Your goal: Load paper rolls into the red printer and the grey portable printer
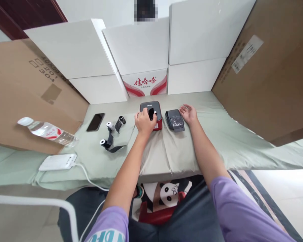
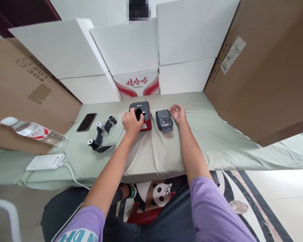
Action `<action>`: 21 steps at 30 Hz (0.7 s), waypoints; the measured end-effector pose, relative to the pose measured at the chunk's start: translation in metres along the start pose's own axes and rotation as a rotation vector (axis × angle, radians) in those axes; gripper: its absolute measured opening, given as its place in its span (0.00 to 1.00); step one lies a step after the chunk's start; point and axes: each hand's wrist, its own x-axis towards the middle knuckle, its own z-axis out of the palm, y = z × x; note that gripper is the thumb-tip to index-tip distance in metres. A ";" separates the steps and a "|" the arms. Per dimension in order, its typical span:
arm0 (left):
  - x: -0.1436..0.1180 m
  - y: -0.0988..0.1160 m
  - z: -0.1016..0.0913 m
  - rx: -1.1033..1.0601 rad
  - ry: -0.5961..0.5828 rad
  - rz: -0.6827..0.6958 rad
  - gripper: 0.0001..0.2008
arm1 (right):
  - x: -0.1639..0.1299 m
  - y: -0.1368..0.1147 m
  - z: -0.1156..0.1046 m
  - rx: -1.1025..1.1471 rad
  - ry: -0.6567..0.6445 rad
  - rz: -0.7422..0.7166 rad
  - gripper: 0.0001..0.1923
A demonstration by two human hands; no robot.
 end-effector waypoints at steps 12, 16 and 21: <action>0.003 -0.020 0.044 -0.230 0.416 0.097 0.15 | -0.003 -0.011 -0.001 0.035 0.016 0.030 0.08; 0.004 -0.030 0.055 -0.294 0.490 0.203 0.13 | -0.002 -0.012 -0.001 0.028 0.019 0.036 0.08; 0.004 -0.037 0.056 -0.291 0.507 0.322 0.13 | 0.004 -0.008 -0.003 -0.034 0.059 -0.015 0.10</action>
